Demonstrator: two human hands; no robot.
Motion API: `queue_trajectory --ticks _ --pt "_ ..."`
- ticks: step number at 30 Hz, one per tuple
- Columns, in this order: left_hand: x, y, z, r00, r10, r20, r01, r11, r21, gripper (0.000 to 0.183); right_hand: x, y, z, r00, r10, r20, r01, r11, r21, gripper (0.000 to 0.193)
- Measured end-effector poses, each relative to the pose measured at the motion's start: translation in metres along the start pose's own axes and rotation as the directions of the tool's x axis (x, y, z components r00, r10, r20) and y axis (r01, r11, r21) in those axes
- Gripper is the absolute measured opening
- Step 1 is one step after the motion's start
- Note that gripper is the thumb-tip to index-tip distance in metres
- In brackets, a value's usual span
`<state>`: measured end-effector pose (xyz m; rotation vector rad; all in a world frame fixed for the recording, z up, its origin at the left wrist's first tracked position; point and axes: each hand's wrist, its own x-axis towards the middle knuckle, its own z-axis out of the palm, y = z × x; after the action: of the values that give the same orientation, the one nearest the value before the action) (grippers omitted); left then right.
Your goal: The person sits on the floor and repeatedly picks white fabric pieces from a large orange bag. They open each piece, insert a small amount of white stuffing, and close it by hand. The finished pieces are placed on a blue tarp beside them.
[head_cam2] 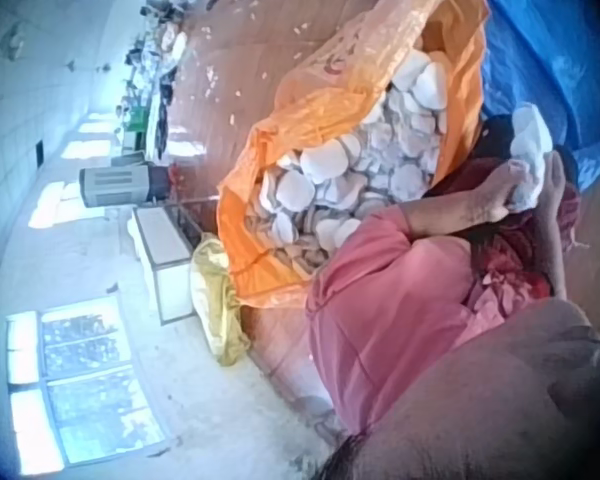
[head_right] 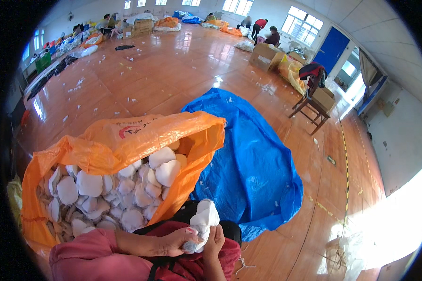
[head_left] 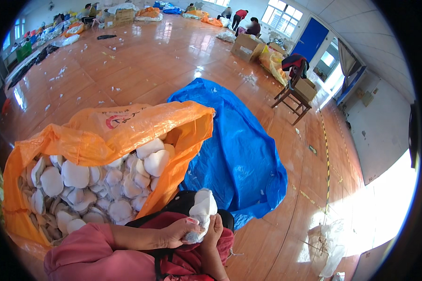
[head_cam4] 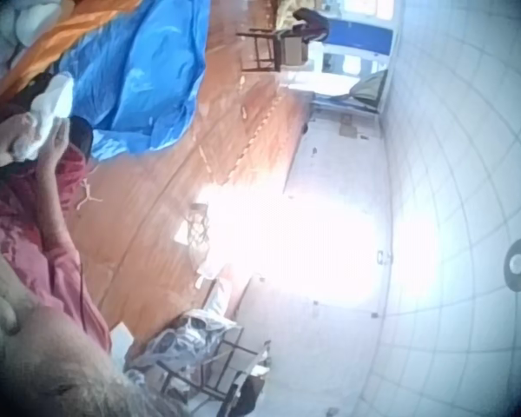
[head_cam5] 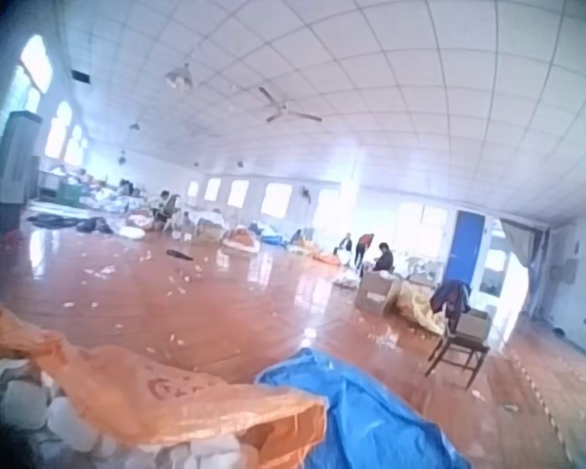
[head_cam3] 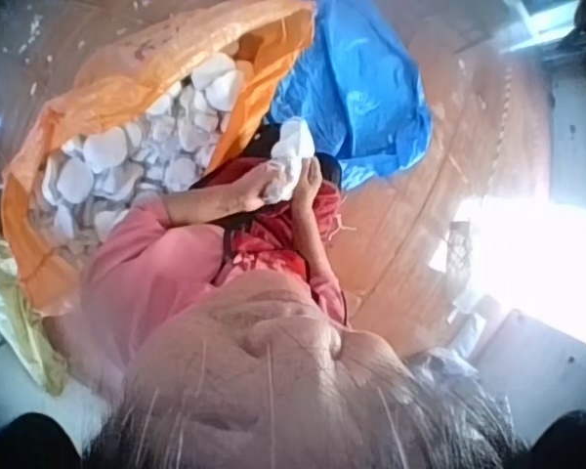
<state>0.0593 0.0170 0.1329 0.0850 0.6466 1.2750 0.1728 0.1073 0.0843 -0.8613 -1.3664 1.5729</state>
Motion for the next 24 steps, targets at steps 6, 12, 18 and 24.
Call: queue_trajectory --ticks 6,12,18,24 --pt "-0.008 -0.015 0.020 0.997 -0.048 0.067 0.050 0.999 -0.021 0.014 -0.001 -0.013 -0.013 0.999 0.044 -0.011 -0.045 0.999 -0.014 0.024" --pt "-0.008 0.013 0.008 0.982 0.190 -0.001 -0.144 0.749 0.646 0.019 -0.009 -0.012 -0.015 0.974 0.225 -0.001 -0.225 0.973 0.044 0.025" --pt "-0.030 0.078 0.011 0.903 0.383 0.195 0.020 -0.491 0.871 0.035 0.000 -0.014 -0.033 0.989 -0.146 0.018 0.136 0.957 0.256 0.021" --pt "-0.032 0.109 -0.003 0.945 0.088 0.315 -0.177 -0.674 0.717 0.022 0.021 -0.041 -0.027 0.868 -0.219 0.445 0.224 0.974 0.043 0.031"
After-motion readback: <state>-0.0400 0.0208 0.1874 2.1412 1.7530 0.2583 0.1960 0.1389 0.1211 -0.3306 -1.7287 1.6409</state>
